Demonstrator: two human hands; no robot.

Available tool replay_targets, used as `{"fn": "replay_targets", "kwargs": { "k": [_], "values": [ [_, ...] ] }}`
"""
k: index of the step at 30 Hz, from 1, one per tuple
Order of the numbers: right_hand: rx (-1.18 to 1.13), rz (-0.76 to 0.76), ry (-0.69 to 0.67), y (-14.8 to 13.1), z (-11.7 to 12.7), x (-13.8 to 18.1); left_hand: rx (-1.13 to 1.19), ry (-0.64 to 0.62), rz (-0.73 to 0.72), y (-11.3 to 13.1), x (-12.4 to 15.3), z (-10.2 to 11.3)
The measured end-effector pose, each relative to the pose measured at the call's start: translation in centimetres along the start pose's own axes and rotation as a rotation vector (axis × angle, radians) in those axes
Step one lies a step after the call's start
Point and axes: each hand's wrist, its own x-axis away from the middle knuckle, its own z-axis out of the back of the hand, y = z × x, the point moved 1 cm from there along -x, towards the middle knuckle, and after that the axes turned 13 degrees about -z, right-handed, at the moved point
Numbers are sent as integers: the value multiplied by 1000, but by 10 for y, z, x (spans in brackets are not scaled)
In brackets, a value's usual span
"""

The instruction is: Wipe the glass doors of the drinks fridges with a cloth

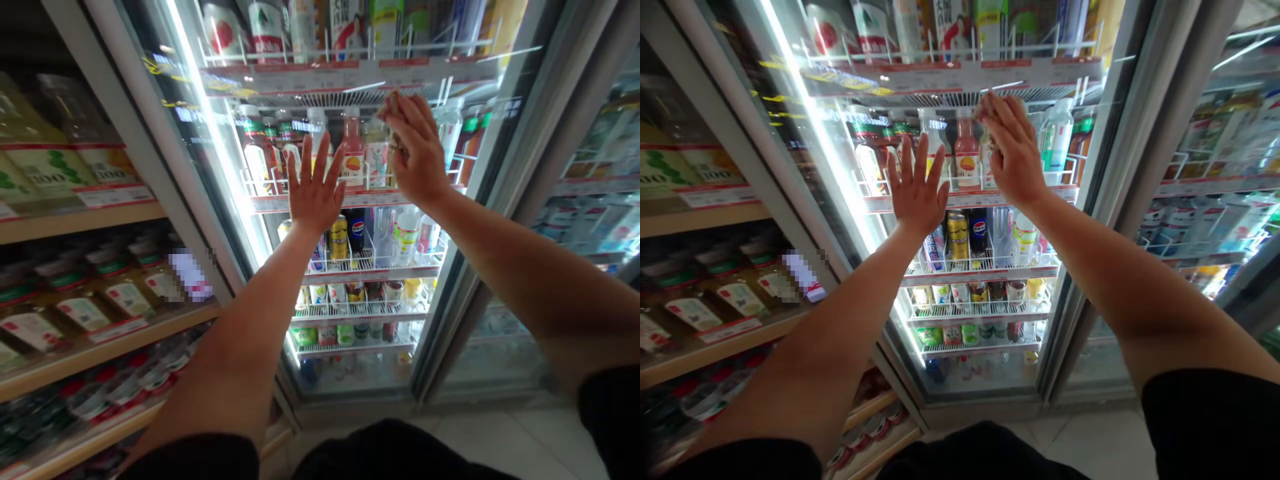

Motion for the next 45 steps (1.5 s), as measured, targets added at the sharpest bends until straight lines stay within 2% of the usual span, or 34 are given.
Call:
{"fn": "replay_targets", "kwargs": {
  "k": [3,6,9,11,13,16,19,21,24,26,29,31,33,35,38,41,43,45],
  "values": [
    [-20,28,-12,-4,-11,31,-24,-2,-8,-2,0,-3],
    [-31,198,-173,-10,-19,60,-40,-19,-17,-5,-1,-8],
    [3,183,-225,-9,-10,41,-67,-28,-22,-6,-1,-9],
    [20,89,-153,-6,-1,17,-88,-31,-22,-4,0,-6],
    [18,21,-58,-4,2,8,-95,-35,-19,-1,0,-3],
    [-1,45,-29,-6,-7,35,-80,-35,-8,1,0,0],
    [-19,209,-230,-11,-17,66,-54,-32,-2,1,-1,0],
    [-4,234,-272,-11,-15,60,-47,-25,2,1,-1,0],
    [26,115,-148,-9,-5,27,-23,-12,4,1,-1,0],
    [28,38,-67,-7,-3,16,3,0,0,1,-1,-1],
    [0,89,-36,-10,-11,39,6,14,-17,-1,0,-2],
    [-24,203,-111,-14,-17,62,-16,11,-26,-2,1,-4],
    [-25,254,-199,-18,-19,69,-45,4,-26,-3,1,-5],
    [-1,199,-214,-19,-16,55,-67,-5,-19,-4,1,-5],
    [30,70,-117,-17,-9,28,-70,-6,-13,-2,1,-3],
    [24,46,-29,-16,-15,38,-43,12,-12,-1,1,-1],
    [3,135,-63,-17,-23,63,-34,12,-13,-1,0,0],
    [-8,273,-204,-19,-29,81,-39,2,-13,-1,0,-1]
  ]
}}
